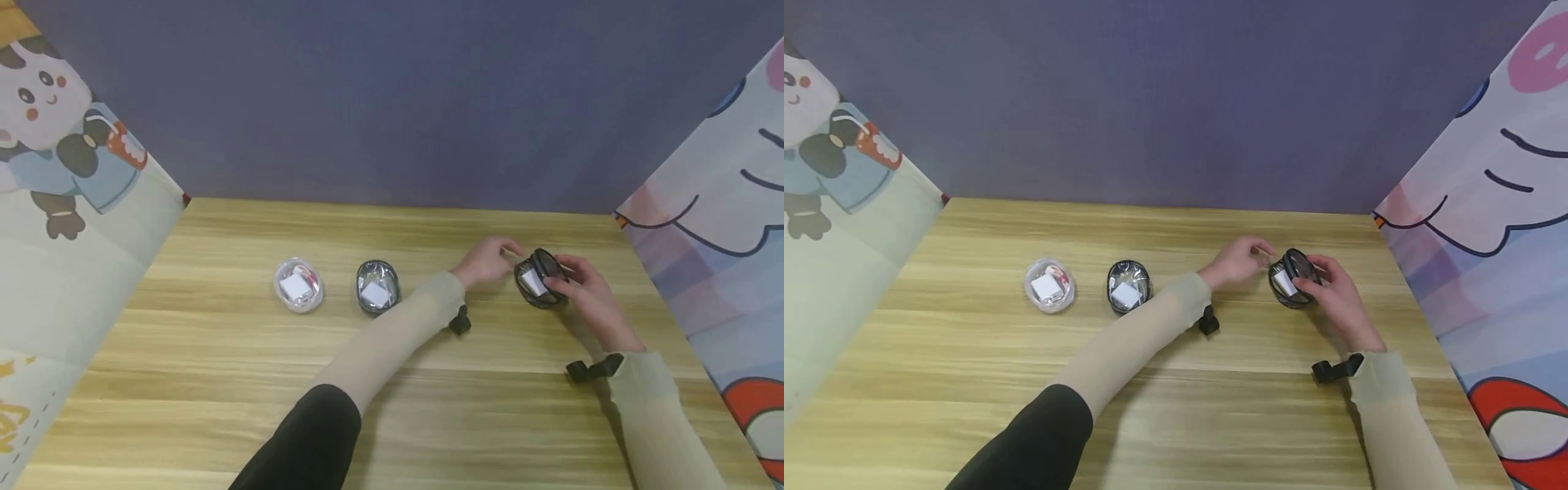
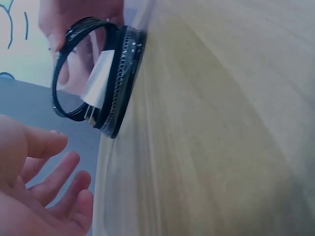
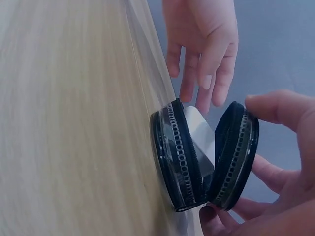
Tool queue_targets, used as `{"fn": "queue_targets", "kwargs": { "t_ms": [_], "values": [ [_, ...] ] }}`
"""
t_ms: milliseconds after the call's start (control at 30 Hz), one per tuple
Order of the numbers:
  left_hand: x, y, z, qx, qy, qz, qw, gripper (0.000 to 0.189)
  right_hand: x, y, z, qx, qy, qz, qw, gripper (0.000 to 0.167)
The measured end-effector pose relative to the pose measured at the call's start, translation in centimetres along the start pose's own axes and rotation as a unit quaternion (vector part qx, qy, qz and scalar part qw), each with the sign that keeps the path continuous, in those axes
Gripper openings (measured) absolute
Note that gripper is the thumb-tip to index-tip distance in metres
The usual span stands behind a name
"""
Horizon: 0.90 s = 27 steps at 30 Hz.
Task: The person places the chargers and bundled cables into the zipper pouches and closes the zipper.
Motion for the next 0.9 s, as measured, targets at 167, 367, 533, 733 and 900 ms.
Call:
{"fn": "queue_targets", "kwargs": {
  "t_ms": [167,367,533,733,900],
  "values": [
    [0.3,0.7,-0.1,-0.014,0.005,-0.007,0.9999,0.026,-0.2,0.1,0.0,0.006,-0.015,-0.027,0.9995,0.068],
    [0.5,0.8,-0.3,-0.013,0.006,0.009,0.9999,0.025,-0.2,0.0,0.0,0.004,-0.009,-0.031,0.9995,0.060],
    [0.6,-0.2,-0.6,0.024,0.020,-0.042,0.9986,0.023,-0.2,-0.1,0.2,-0.004,-0.006,-0.039,0.9992,0.056],
    [0.8,-1.2,-1.2,0.064,0.046,-0.140,0.9870,0.025,-0.2,-0.5,0.6,-0.003,-0.008,-0.056,0.9984,0.062],
    [0.9,-1.1,-1.2,0.064,0.044,-0.153,0.9852,0.023,-0.2,-0.7,1.0,-0.001,-0.002,-0.079,0.9969,0.064]
  ]
}}
Point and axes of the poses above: each hand's wrist, its own z-axis towards the middle knuckle, its own y-axis out of the back of the hand, x = y × z, the point moved 10 cm from there along z, towards the middle knuckle, and after that the axes turned 3 degrees about y, right-handed, at the moved point
